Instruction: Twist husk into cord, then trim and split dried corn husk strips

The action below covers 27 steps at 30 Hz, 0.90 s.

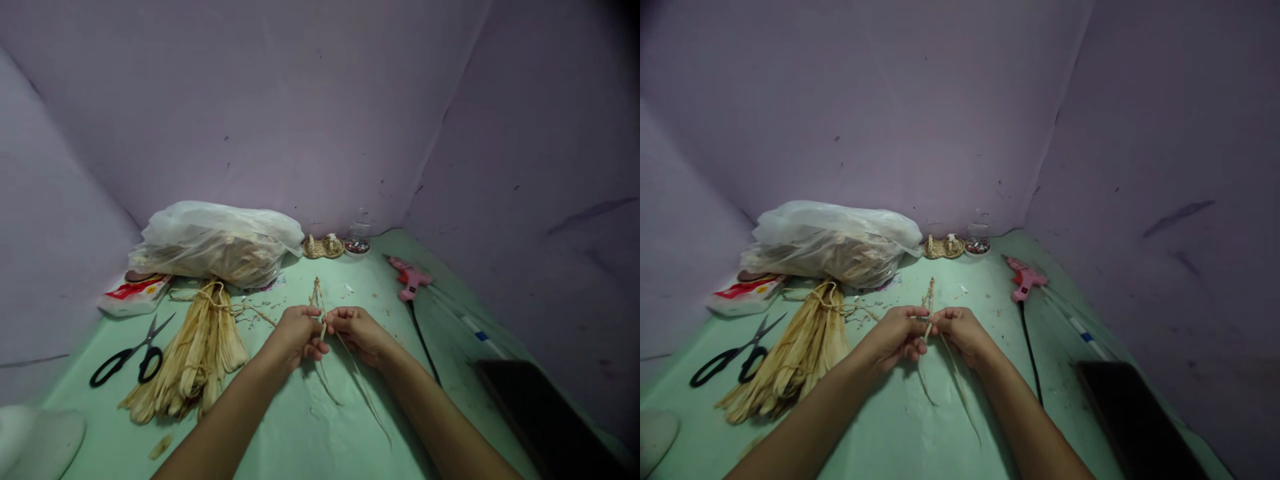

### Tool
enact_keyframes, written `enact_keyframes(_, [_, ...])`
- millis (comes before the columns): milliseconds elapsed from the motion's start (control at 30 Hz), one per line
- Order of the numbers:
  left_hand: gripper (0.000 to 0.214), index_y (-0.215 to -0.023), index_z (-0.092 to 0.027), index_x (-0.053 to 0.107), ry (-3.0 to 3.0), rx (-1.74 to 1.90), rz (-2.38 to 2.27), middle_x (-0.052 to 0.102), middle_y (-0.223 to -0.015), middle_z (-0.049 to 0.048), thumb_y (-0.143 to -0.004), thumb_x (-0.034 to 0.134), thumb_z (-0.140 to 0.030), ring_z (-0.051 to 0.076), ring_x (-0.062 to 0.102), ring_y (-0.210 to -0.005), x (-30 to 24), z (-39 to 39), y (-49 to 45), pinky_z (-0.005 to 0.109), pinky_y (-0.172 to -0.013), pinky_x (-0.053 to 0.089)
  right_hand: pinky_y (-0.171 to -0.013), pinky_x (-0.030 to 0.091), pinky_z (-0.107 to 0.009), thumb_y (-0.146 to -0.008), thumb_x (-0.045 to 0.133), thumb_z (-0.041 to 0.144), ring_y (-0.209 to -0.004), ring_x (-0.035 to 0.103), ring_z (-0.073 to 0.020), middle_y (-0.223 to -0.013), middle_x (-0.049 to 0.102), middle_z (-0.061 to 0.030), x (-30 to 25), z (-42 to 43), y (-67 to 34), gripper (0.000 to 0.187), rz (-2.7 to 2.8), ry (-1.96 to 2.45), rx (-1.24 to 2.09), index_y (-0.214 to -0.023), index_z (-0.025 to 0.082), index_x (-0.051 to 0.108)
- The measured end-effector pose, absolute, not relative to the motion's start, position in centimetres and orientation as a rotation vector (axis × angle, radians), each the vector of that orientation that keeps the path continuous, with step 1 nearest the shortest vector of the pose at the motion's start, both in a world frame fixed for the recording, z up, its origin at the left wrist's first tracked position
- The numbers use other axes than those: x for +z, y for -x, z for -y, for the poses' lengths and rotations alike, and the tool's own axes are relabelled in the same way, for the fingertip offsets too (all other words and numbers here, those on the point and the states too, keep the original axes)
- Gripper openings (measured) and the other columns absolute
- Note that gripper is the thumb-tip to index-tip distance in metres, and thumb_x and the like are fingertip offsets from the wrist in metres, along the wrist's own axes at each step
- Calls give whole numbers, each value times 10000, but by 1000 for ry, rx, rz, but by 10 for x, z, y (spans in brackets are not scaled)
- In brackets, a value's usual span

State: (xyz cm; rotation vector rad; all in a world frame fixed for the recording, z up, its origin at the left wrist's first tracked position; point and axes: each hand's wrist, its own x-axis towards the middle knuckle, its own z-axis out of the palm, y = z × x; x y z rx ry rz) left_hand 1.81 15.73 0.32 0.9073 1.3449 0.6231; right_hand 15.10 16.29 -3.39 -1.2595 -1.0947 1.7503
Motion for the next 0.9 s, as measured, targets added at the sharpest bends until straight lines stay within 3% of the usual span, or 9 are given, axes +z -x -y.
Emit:
enact_keyframes(133, [90,-677,-109,543,-871,556,-1178,510,-524,-16,-613,499,-155,58,454,-367,-9,-161,-17,180,-364,356,-353,123,-196,-643,596,337,-334,243,-29,-433,460,45,-36,-163,-151,217,1186,1296,1713,-590,142,516])
enact_keyframes(233, [108,-590,-124,524,-932,577,-1233,412,-422,-57,-627,520,-225,42,365,-314,-14,-165,-13,162,-308,256,-360,114,-202,-649,583,324,-332,194,-33,-385,391,69,-34,-164,-152,203,1300,1346,1647,-575,144,529])
enact_keyframes(400, [121,-495,-150,490,-1083,585,-1344,345,-304,-71,-594,545,-194,48,282,-262,-18,-168,-14,183,-296,162,-446,245,-191,-645,566,208,-435,339,-58,-464,488,37,-38,-167,-156,106,1570,1356,1433,-569,134,568])
enact_keyframes(533, [152,-434,-160,450,-1165,589,-1426,293,-267,-76,-565,522,-135,43,224,-260,-21,-169,-19,201,-319,110,-494,262,-206,-627,566,155,-506,389,-87,-522,536,20,-38,-166,-159,41,1733,1385,1228,-607,145,601])
enact_keyframes(733, [102,-422,-139,477,-1238,649,-1469,302,-323,-73,-505,490,-82,38,220,-345,-29,-172,-21,208,-369,106,-561,311,-231,-684,472,119,-621,536,-144,-712,662,-76,-23,-156,-153,210,2129,1563,701,-756,153,666])
enact_keyframes(900, [101,-412,-132,467,-1216,720,-1457,314,-361,-63,-503,484,-91,44,260,-389,-34,-171,-23,206,-390,130,-556,316,-258,-705,493,201,-676,592,-199,-733,682,-120,-13,-151,-149,203,2149,1774,523,-744,169,690])
